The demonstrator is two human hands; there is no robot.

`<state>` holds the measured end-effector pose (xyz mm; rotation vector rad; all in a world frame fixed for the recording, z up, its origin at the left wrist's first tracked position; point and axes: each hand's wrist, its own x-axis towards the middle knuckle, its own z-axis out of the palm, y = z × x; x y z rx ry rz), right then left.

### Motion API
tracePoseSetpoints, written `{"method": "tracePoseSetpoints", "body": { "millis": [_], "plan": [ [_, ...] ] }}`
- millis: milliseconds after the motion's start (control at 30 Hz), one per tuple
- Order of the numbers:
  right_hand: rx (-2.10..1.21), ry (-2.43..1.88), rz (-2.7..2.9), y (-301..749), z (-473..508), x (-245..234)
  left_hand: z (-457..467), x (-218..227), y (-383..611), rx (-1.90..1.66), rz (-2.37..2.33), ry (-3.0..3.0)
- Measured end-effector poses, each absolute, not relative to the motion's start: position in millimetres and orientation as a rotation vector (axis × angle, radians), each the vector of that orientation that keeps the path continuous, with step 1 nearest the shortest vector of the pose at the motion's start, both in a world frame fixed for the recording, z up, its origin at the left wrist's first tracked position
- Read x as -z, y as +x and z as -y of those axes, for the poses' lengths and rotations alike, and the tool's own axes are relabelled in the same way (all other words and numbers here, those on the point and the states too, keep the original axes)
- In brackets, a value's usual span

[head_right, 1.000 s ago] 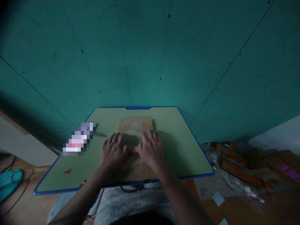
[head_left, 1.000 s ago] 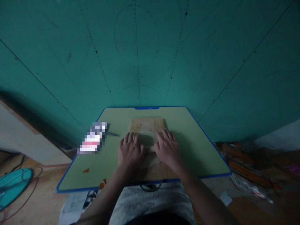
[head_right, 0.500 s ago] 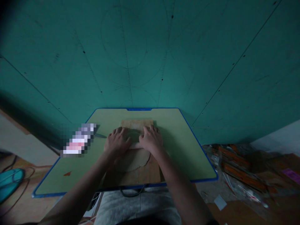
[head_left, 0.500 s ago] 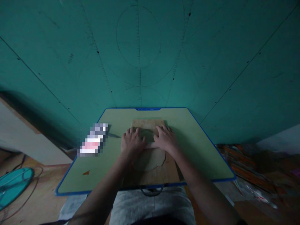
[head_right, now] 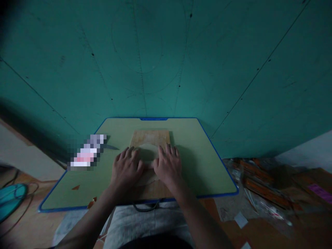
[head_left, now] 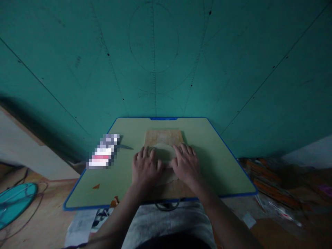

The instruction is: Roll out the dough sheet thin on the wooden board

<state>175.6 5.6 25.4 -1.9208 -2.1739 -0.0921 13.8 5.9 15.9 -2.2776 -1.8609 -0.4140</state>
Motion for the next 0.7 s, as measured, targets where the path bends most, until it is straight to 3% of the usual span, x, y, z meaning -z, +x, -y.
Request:
{"method": "tracePoseSetpoints", "body": {
  "millis": [467,700],
  "plan": [
    [-0.299,-2.031,2.164,179,-75,-35,-63,-35,19,0.280,2.056,-2.318],
    [0.017,-1.936,2.165,176,-27,-31,-25,-26,17,0.421,1.929,-2.307]
  ]
}}
